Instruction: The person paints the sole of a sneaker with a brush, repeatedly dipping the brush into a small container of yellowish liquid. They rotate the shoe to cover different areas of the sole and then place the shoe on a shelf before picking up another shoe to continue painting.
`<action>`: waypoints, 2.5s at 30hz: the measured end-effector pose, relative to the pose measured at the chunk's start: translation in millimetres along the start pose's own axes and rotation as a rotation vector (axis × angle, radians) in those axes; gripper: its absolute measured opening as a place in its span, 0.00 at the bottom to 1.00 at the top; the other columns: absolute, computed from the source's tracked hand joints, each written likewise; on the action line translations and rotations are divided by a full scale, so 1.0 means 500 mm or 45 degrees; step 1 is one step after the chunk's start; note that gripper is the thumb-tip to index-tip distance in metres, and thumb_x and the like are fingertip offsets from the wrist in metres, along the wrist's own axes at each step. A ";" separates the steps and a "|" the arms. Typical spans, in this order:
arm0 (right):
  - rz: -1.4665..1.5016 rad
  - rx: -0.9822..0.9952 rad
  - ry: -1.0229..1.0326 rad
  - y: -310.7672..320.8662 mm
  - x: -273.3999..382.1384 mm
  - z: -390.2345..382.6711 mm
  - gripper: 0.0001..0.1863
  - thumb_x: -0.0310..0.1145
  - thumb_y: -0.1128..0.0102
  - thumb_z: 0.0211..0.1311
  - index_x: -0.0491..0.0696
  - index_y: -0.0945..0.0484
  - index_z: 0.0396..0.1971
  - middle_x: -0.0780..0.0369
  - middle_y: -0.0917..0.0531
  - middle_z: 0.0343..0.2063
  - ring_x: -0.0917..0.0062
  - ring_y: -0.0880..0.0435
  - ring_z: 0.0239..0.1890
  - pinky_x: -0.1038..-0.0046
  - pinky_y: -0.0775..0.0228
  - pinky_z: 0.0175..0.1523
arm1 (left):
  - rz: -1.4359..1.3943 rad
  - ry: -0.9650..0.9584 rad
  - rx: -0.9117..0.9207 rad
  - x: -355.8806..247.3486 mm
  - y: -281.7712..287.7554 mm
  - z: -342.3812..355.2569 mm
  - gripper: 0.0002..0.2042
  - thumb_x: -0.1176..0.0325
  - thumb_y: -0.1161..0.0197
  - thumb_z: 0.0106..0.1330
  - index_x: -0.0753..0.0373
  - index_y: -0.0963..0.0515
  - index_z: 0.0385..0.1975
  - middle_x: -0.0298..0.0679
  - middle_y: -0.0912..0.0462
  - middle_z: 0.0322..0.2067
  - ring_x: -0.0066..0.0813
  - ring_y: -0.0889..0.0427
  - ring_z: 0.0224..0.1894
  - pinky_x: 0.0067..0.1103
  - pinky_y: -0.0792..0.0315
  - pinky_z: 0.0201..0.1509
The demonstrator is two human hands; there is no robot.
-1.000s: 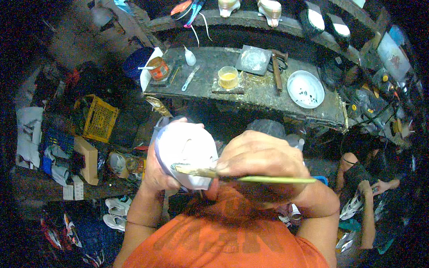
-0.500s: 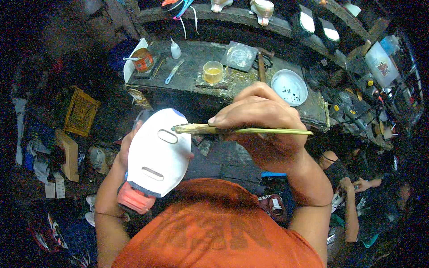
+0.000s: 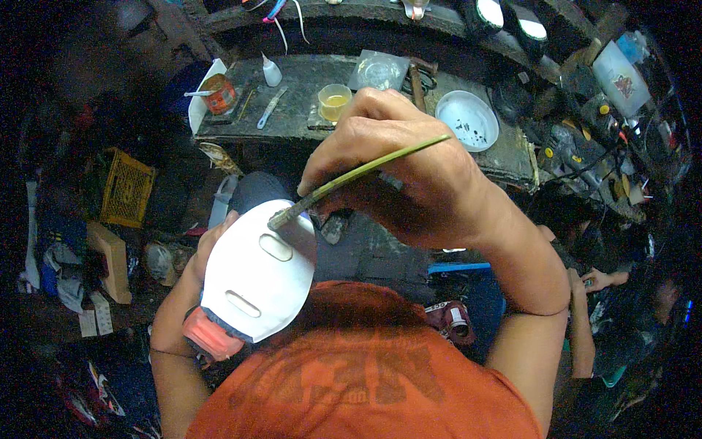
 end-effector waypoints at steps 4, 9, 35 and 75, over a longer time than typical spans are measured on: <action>-0.026 0.035 0.026 0.003 0.001 -0.002 0.10 0.33 0.28 0.55 0.48 0.18 0.34 0.65 0.12 0.28 0.78 0.18 0.31 0.72 0.35 0.42 | 0.100 -0.036 0.045 0.002 0.004 0.000 0.32 0.52 0.75 0.80 0.70 0.43 0.72 0.54 0.28 0.63 0.40 0.25 0.64 0.29 0.32 0.70; 0.010 0.042 0.018 0.007 -0.001 -0.004 0.09 0.31 0.27 0.54 0.47 0.17 0.33 0.65 0.12 0.28 0.77 0.21 0.32 0.71 0.35 0.42 | 0.045 -0.066 -0.004 0.021 0.009 0.010 0.32 0.51 0.74 0.81 0.71 0.42 0.71 0.53 0.26 0.61 0.38 0.23 0.62 0.29 0.31 0.69; -0.139 0.144 -0.057 0.018 0.047 -0.033 0.06 0.38 0.30 0.53 0.54 0.16 0.28 0.70 0.12 0.29 0.77 0.25 0.33 0.71 0.38 0.43 | -0.494 0.166 -0.296 0.082 0.049 -0.001 0.33 0.46 0.71 0.80 0.71 0.37 0.66 0.56 0.20 0.54 0.48 0.15 0.52 0.35 0.18 0.56; 0.416 -0.944 -0.390 -0.014 0.061 -0.063 0.17 0.26 0.33 0.64 0.40 0.24 0.51 0.58 0.15 0.39 0.79 0.15 0.40 0.78 0.23 0.45 | 0.051 -0.627 -0.286 0.008 0.003 0.077 0.48 0.31 0.41 0.62 0.64 0.42 0.71 0.46 0.30 0.64 0.35 0.28 0.65 0.33 0.38 0.71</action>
Point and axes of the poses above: each hand's wrist, its own z-axis towards the middle knuckle, its own y-axis out of the back of the hand, x = y × z, the point moved 2 cm from there along z, towards the middle knuckle
